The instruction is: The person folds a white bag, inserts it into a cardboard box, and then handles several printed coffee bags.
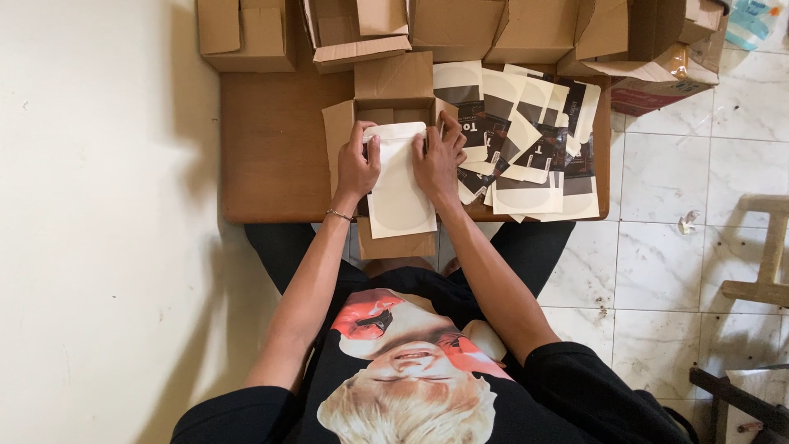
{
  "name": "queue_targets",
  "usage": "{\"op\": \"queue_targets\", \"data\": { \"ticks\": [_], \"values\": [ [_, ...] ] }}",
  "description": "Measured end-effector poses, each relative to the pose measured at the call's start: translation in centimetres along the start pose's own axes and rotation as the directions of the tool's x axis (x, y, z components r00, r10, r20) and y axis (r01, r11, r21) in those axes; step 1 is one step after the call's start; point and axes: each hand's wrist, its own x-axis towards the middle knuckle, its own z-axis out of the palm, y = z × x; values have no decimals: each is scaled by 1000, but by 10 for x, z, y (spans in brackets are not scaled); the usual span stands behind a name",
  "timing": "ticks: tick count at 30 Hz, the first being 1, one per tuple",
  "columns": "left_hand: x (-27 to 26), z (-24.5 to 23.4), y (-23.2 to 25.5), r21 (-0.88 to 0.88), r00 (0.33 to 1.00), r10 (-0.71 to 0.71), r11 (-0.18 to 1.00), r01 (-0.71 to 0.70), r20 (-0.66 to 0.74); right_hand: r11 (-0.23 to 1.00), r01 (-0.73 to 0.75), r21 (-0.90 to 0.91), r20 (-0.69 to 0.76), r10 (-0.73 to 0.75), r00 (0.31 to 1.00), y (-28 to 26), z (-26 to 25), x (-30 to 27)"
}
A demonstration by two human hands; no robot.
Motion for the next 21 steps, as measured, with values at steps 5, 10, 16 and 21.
{"op": "queue_targets", "data": {
  "ticks": [5,10,16,21],
  "values": [
    [0,-2,4,-14,1000,-13,1000,13,-4,1000,10,-9,34,-9,999,-8,-7,-1],
    [0,1,0,-7,1000,-14,1000,14,-3,1000,1,-17,50,-1,999,2,0,1],
    [0,0,5,24,999,-28,999,29,-15,1000,-9,-15,-6,9,1000,10,10,3],
    [0,3,4,46,999,-41,998,42,-18,1000,9,-5,2,-9,1000,-2,-2,0]
  ]
}}
